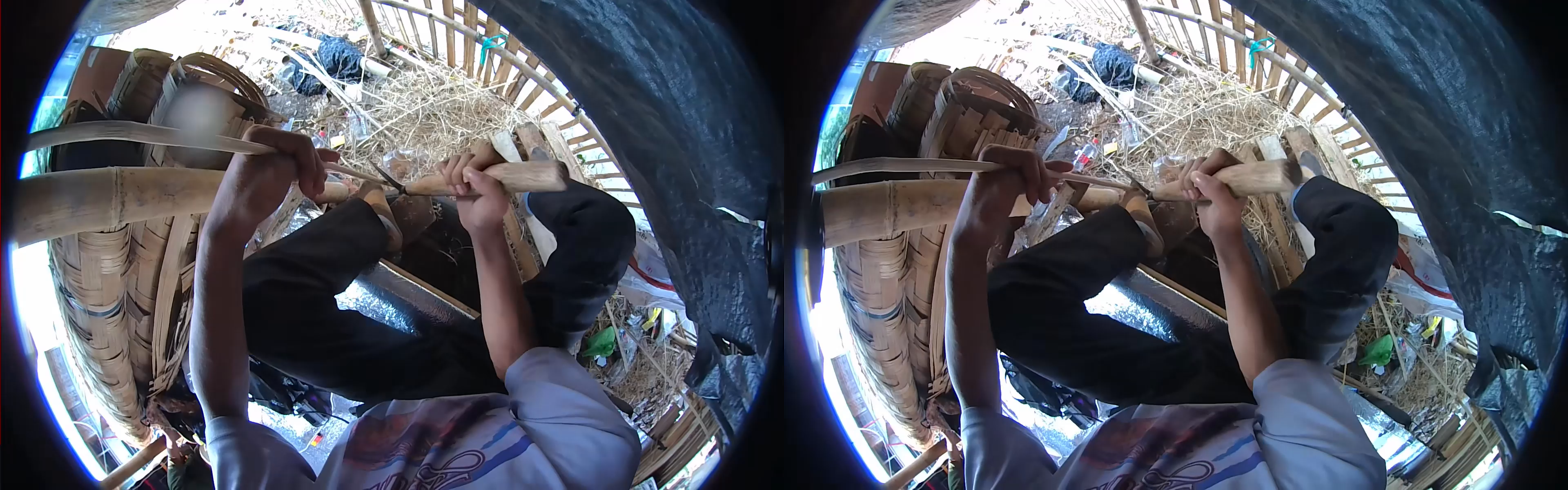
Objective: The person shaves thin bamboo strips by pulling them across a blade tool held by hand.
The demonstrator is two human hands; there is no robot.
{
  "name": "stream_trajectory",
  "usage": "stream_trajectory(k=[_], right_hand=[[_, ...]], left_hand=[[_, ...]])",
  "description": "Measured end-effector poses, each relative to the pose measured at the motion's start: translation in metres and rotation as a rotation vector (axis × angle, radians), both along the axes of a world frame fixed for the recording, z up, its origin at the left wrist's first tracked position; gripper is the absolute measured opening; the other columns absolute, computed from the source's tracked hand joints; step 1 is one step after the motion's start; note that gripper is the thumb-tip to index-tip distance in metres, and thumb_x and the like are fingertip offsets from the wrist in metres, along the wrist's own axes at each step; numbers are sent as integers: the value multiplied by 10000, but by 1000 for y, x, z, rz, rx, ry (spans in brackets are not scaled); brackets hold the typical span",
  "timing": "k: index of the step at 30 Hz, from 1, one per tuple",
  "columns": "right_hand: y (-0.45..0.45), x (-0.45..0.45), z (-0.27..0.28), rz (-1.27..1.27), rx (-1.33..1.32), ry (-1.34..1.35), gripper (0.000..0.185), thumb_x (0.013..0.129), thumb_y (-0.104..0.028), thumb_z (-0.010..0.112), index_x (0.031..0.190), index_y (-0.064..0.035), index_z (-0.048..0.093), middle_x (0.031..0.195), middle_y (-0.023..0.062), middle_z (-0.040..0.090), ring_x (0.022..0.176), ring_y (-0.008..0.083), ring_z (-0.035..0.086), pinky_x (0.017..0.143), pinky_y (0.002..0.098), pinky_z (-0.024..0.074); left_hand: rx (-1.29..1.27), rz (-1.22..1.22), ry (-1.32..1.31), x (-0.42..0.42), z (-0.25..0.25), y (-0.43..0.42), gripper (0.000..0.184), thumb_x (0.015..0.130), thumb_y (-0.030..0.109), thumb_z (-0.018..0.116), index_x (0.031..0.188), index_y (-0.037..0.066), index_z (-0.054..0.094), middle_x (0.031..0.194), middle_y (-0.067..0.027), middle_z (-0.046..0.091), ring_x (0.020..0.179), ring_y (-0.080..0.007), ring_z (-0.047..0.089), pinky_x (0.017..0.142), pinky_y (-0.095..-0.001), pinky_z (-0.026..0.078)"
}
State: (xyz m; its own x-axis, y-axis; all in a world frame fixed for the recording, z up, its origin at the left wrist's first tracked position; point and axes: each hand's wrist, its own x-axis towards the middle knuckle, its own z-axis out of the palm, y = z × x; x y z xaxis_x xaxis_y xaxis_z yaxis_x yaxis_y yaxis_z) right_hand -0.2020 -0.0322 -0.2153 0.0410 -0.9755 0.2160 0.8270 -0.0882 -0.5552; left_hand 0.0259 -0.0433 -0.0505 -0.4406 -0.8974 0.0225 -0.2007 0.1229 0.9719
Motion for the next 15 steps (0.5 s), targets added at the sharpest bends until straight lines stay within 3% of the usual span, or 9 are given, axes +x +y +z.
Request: stream_trajectory(k=[2, 5, 7, 8, 12, 15], right_hand=[[3, 1, -11, -3, -45, 17, 138, 717, -43, 484, 654, -87, 369, 556, 32, 404, 535, 135, 359, 638, 305, 334], [0, 9, -100, -46, 36, 245, 117, 707, -33, 504, 673, -83, 403, 573, 35, 436, 525, 121, 388, 595, 283, 360], [8, 0, -142, -2, 288, 640, 93, 705, -22, 520, 701, -74, 443, 596, 35, 468, 510, 100, 421, 528, 249, 379], [1, -2, -151, -158, 372, 464, 75, 712, -32, 530, 718, -68, 464, 610, 34, 486, 497, 87, 441, 474, 224, 381], [-4, -9, -112, -169, 386, 263, 74, 720, -33, 526, 715, -69, 461, 606, 34, 481, 504, 94, 437, 488, 232, 381], [-1, 4, -97, -164, 173, 98, 98, 719, -28, 527, 679, -70, 447, 605, 35, 480, 502, 96, 446, 480, 232, 386]], left_hand=[[40, -1, -31, 0, -1, -1, 228, 646, 153, 446, 542, -20, 552, 547, -96, 542, 556, -179, 565, 901, -400, 431], [99, -10, -29, -2, -1, -7, 206, 613, 129, 430, 544, -24, 550, 535, -97, 537, 551, -178, 564, 899, -391, 434], [145, 1, 0, -4, 1, -5, 194, 589, 117, 426, 544, -28, 548, 528, -96, 534, 549, -178, 563, 897, -386, 437], [128, -1, -19, -8, 3, -3, 186, 572, 113, 428, 540, -26, 547, 517, -97, 530, 546, -181, 562, 898, -384, 439], [99, 29, -96, -9, 7, -3, 168, 550, 91, 415, 516, -22, 534, 489, -99, 516, 534, -186, 557, 903, -380, 441], [94, 15, -75, -10, 8, -3, 150, 546, 68, 406, 502, -19, 519, 504, -101, 521, 530, -184, 555, 914, -379, 438]])
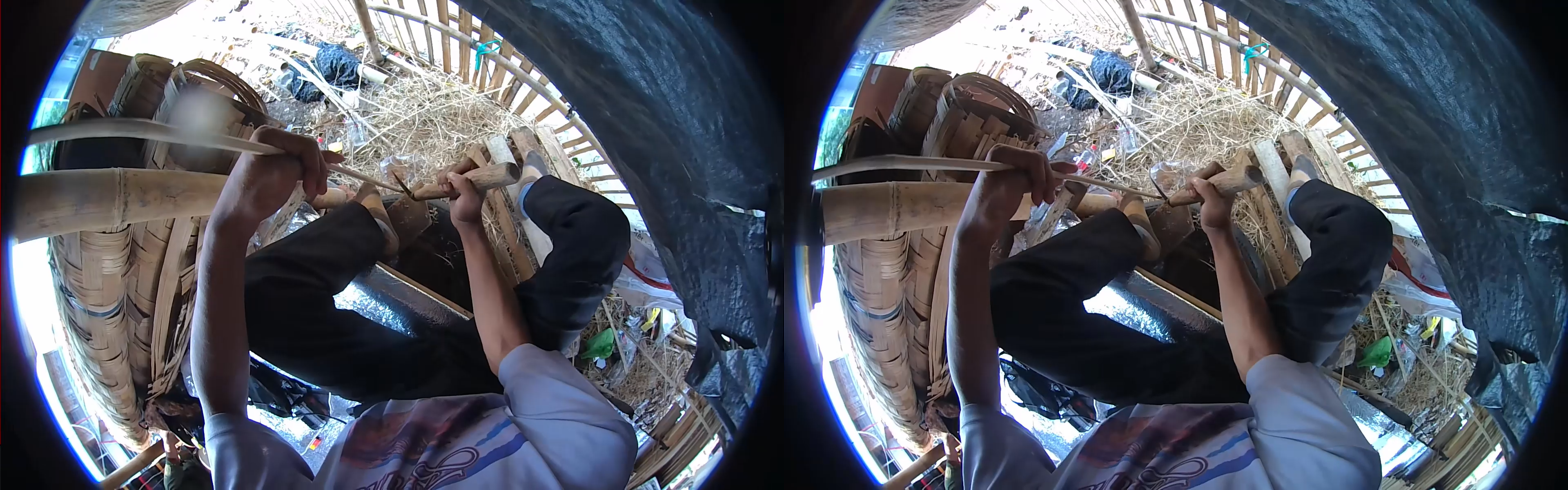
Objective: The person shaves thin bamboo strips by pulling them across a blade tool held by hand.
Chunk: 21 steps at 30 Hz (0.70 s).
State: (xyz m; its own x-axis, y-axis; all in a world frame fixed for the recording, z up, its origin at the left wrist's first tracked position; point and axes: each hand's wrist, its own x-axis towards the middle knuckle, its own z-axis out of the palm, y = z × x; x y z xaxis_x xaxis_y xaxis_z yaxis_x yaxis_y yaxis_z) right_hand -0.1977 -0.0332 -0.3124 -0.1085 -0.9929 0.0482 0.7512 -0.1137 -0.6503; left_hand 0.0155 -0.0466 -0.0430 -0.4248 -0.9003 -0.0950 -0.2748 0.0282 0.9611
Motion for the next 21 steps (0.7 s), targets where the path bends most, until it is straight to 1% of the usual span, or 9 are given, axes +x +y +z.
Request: stream_trajectory(k=[3, 4, 6, 8, 10, 11, 13, 18, 21], right_hand=[[7, 1, -40, 162, 108, 564, 102, 727, -20, 538, 735, -77, 453, 615, 30, 482, 492, 95, 464, 464, 241, 411], [6, -3, -39, 158, 99, 567, 102, 727, -20, 538, 735, -77, 453, 615, 30, 482, 492, 95, 464, 464, 241, 411], [7, -4, -38, 8, 301, 170, 104, 725, -3, 554, 745, -80, 487, 594, 16, 484, 497, 92, 470, 476, 235, 396], [5, -10, -37, -56, 285, 135, 120, 736, -1, 538, 727, -81, 449, 625, 8, 461, 508, 100, 462, 487, 245, 399], [2, -10, -23, -107, 272, 71, 120, 743, 0, 535, 720, -70, 441, 615, 8, 446, 525, 110, 465, 510, 256, 406], [2, -9, -17, -108, 274, 68, 120, 743, 0, 535, 720, -70, 441, 615, 8, 446, 525, 110, 465, 510, 256, 406], [5, -7, -9, -158, 249, 92, 128, 775, -39, 517, 713, -83, 414, 615, 14, 419, 573, 114, 452, 571, 262, 398], [9, -6, -16, -227, 274, 211, 127, 781, -49, 535, 724, -72, 423, 630, 26, 440, 582, 131, 479, 588, 291, 425], [8, -15, -14, -387, 414, 357, 111, 766, -90, 562, 703, -47, 482, 648, 41, 526, 610, 144, 521, 643, 300, 446]], left_hand=[[-20, -46, 145, -1, -5, -3, 142, 542, 51, 401, 504, -21, 516, 522, -98, 530, 531, -182, 556, 917, -375, 439], [-30, -48, 148, -1, -7, -5, 142, 542, 51, 401, 504, -21, 516, 522, -98, 530, 531, -182, 556, 917, -375, 439], [68, -32, 132, 1, -10, -9, 148, 561, 41, 400, 521, -25, 526, 536, -95, 535, 543, -183, 559, 918, -375, 436], [66, -35, 44, 4, -9, -8, 173, 593, 25, 380, 550, -33, 538, 551, -100, 550, 601, -192, 583, 885, -365, 458], [60, 169, -153, -2, -5, -6, 201, 615, 11, 356, 581, -35, 549, 578, -106, 573, 687, -206, 610, 839, -349, 484], [53, 175, -154, -1, -5, -5, 216, 622, 5, 348, 602, -29, 560, 607, -108, 591, 748, -215, 621, 805, -336, 498], [72, 190, -149, 0, -3, -4, 220, 625, 5, 347, 612, -26, 565, 615, -105, 593, 755, -216, 620, 804, -336, 496], [110, 246, -148, -1, -1, -1, 227, 635, -6, 344, 640, -22, 571, 660, -95, 600, 762, -196, 609, 788, -325, 492], [122, 272, -168, -2, -1, 2, 205, 655, -8, 366, 661, -21, 571, 698, -84, 602, 763, -173, 600, 769, -302, 491]])
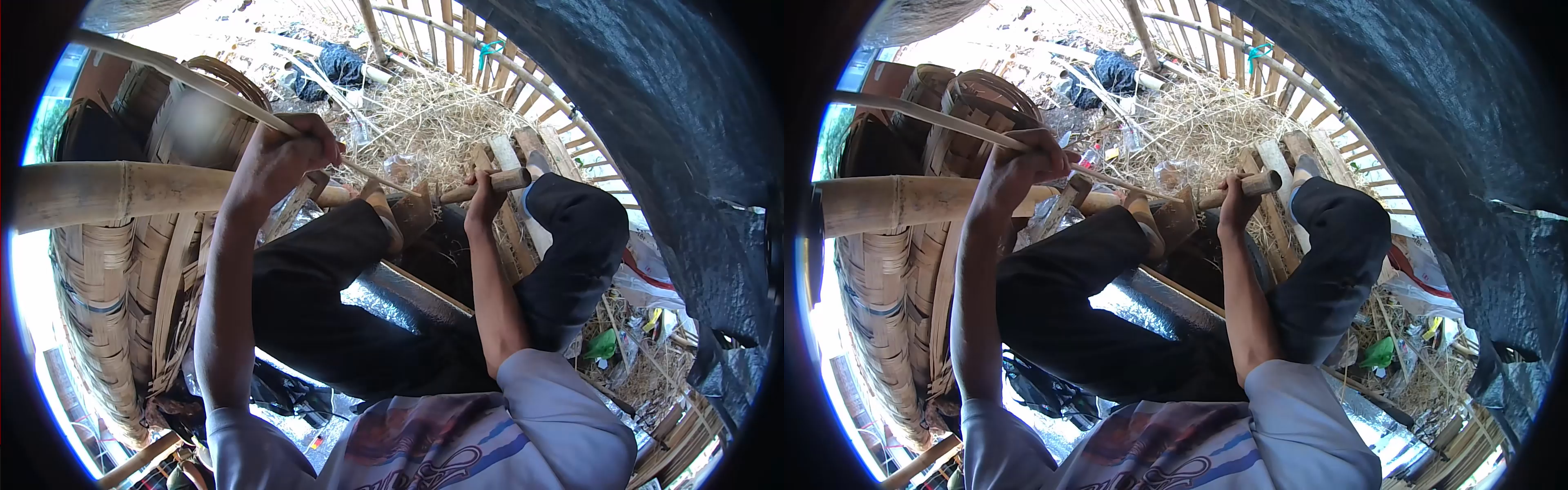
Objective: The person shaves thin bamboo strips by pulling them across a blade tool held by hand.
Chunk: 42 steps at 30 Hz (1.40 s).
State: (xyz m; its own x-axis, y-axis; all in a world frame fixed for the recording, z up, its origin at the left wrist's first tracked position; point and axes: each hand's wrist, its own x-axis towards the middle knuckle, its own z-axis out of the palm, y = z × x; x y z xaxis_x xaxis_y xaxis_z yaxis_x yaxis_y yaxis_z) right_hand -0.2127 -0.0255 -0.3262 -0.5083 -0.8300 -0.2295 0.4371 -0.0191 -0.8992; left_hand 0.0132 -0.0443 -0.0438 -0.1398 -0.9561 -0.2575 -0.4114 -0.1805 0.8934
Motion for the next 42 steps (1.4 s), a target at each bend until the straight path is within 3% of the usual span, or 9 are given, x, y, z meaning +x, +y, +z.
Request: stream_trajectory(k=[6, 12, 17, 19, 29, 33, 35, 37, 42], right_hand=[[5, -7, 2, -87, 115, 22, 109, 752, -123, 584, 722, -27, 542, 684, 55, 580, 661, 145, 549, 695, 297, 435], [19, -5, 3, 3, 178, 24, 136, 765, -149, 596, 719, -30, 547, 672, 52, 579, 675, 144, 549, 726, 303, 424], [20, 2, 4, 13, 170, 28, 135, 783, -138, 619, 771, -24, 546, 673, 38, 573, 631, 115, 547, 645, 271, 434], [18, 5, 6, 37, 39, -85, 124, 797, -113, 603, 772, -33, 512, 660, 35, 536, 619, 117, 531, 638, 281, 434], [1, -7, 141, 293, -543, -494, 140, 841, -15, 505, 732, -53, 425, 604, 37, 422, 575, 132, 427, 623, 318, 383], [-5, -4, 130, 400, -581, -485, 132, 842, -32, 493, 738, -56, 416, 600, 40, 418, 579, 128, 418, 617, 320, 375], [-4, 1, 119, 345, -480, -467, 135, 834, -25, 488, 724, -61, 419, 587, 36, 416, 572, 124, 411, 610, 316, 370], [-12, -3, 100, 284, -509, -649, 132, 819, 0, 488, 721, -63, 425, 582, 33, 416, 567, 125, 416, 606, 314, 369], [-9, 4, 131, 369, -513, -489, 138, 799, 25, 506, 715, -62, 439, 611, 34, 455, 575, 111, 438, 595, 299, 380]], left_hand=[[34, -45, 49, -1, 6, 2, 151, 732, 37, 450, 724, -13, 592, 751, -71, 605, 778, -147, 598, 756, -268, 490], [29, -63, 92, 8, 0, 9, 179, 845, 110, 503, 931, -1, 615, 859, -59, 622, 858, -124, 597, 799, -257, 483], [109, 34, 1, 14, -1, 7, 270, 901, 171, 507, 1114, 14, 560, 963, -111, 631, 966, -158, 596, 869, -281, 476], [87, 17, 6, 18, -5, 6, 285, 904, 182, 508, 1129, 14, 555, 971, -114, 633, 963, -158, 598, 868, -279, 476], [54, 34, -7, 11, -6, 1, 310, 905, 175, 514, 1199, 82, 543, 944, -108, 644, 939, -140, 601, 832, -263, 488], [43, 30, -20, 12, -9, -2, 295, 900, 175, 522, 1179, 82, 555, 938, -114, 644, 932, -150, 607, 820, -263, 501], [16, 23, -46, 11, -9, -2, 273, 901, 175, 522, 1145, 60, 566, 931, -116, 645, 920, -153, 611, 814, -260, 505], [8, 30, -48, 14, -10, -2, 267, 903, 177, 520, 1130, 45, 568, 928, -116, 645, 916, -151, 611, 810, -256, 505], [6, 18, -27, 3, -11, -1, 275, 906, 188, 519, 1107, 7, 567, 916, -116, 647, 903, -149, 614, 797, -250, 506]])
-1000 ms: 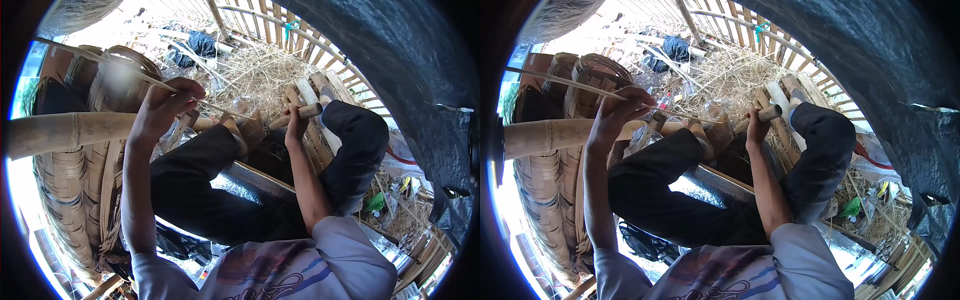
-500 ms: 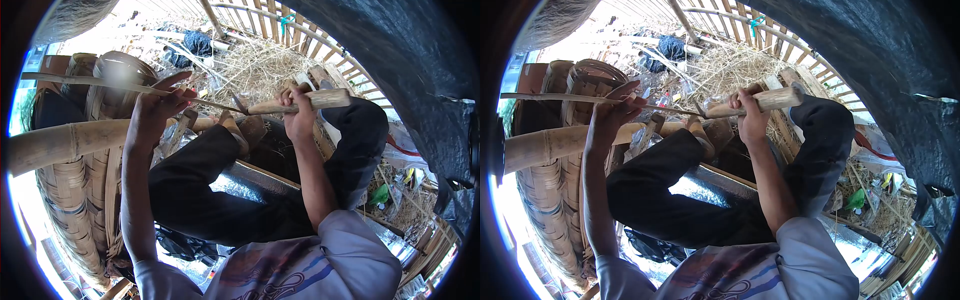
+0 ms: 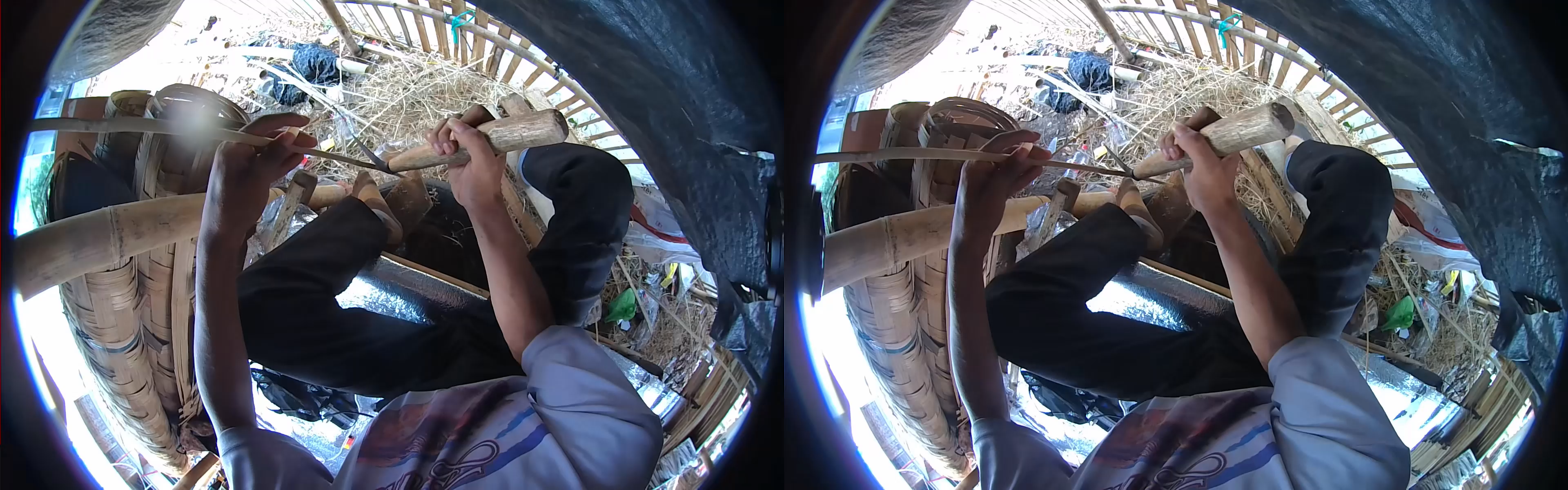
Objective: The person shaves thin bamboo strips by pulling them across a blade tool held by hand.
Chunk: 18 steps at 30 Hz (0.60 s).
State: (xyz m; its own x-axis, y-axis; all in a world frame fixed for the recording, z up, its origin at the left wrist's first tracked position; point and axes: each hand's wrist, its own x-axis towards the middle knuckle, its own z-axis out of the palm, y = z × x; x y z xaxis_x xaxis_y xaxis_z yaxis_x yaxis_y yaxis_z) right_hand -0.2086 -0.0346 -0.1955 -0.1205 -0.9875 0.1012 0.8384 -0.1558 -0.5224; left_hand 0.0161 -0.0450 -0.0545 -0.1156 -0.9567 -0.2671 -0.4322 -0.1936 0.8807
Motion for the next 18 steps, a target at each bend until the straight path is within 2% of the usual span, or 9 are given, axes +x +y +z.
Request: stream_trajectory(k=[1, 3, 4, 7, 9, 11, 12, 14, 18], right_hand=[[1, 2, -6, 4, 5, -1, 138, 799, 25, 506, 715, -62, 439, 611, 34, 455, 575, 111, 438, 595, 299, 380], [3, 7, -29, -20, 24, 168, 180, 802, 7, 492, 687, -84, 387, 595, 29, 421, 564, 117, 413, 639, 311, 384], [7, 11, -41, -31, 89, 217, 187, 787, 27, 509, 679, -83, 404, 599, 30, 437, 550, 119, 426, 616, 305, 386], [9, 3, -49, -66, 107, 159, 143, 821, 12, 489, 711, -64, 438, 627, 30, 458, 581, 108, 445, 597, 281, 388], [5, -3, -32, -67, 24, -16, 142, 820, 13, 498, 719, -61, 432, 621, 32, 453, 575, 113, 440, 600, 283, 385], [8, -2, -7, -43, 20, -38, 147, 819, 13, 500, 713, -58, 426, 610, 29, 444, 572, 106, 436, 593, 281, 381], [10, 2, -16, -45, 24, -39, 147, 819, 13, 500, 713, -58, 426, 610, 29, 444, 572, 106, 436, 593, 281, 381], [10, 10, -45, -68, 9, 127, 152, 821, 10, 501, 711, -56, 421, 598, 27, 438, 572, 99, 436, 592, 278, 380], [6, 2, -48, -53, 84, 106, 154, 824, 6, 495, 707, -50, 413, 604, 30, 442, 577, 98, 435, 599, 270, 381]], left_hand=[[-6, -6, -21, -1, 1, -1, 280, 904, 197, 525, 1104, 6, 569, 913, -116, 647, 894, -148, 615, 794, -249, 506], [-16, -16, -41, -3, 2, -1, 284, 902, 205, 531, 1100, 5, 571, 911, -116, 647, 885, -147, 617, 790, -249, 506], [-17, -42, -37, -3, 2, 0, 280, 905, 205, 527, 1098, 6, 573, 908, -115, 648, 872, -143, 618, 784, -248, 507], [-40, -34, -30, -5, 2, -4, 270, 913, 197, 515, 1098, 11, 576, 899, -112, 649, 851, -133, 619, 773, -243, 509], [-13, 10, -36, -3, -2, 2, 263, 917, 190, 507, 1099, 14, 577, 893, -111, 650, 844, -129, 619, 768, -239, 510], [-45, -8, -57, -4, 0, -2, 255, 922, 181, 496, 1100, 19, 579, 886, -113, 652, 849, -128, 620, 762, -231, 510], [-70, -10, -66, -4, -1, -2, 254, 919, 182, 503, 1097, 19, 580, 883, -114, 652, 856, -133, 622, 761, -235, 517], [-72, 13, -69, -3, -2, -2, 253, 917, 180, 505, 1096, 17, 580, 884, -115, 652, 857, -135, 623, 760, -238, 520], [-51, 76, -65, -7, 0, -2, 251, 912, 173, 511, 1096, 16, 580, 881, -114, 651, 856, -138, 626, 753, -239, 528]])
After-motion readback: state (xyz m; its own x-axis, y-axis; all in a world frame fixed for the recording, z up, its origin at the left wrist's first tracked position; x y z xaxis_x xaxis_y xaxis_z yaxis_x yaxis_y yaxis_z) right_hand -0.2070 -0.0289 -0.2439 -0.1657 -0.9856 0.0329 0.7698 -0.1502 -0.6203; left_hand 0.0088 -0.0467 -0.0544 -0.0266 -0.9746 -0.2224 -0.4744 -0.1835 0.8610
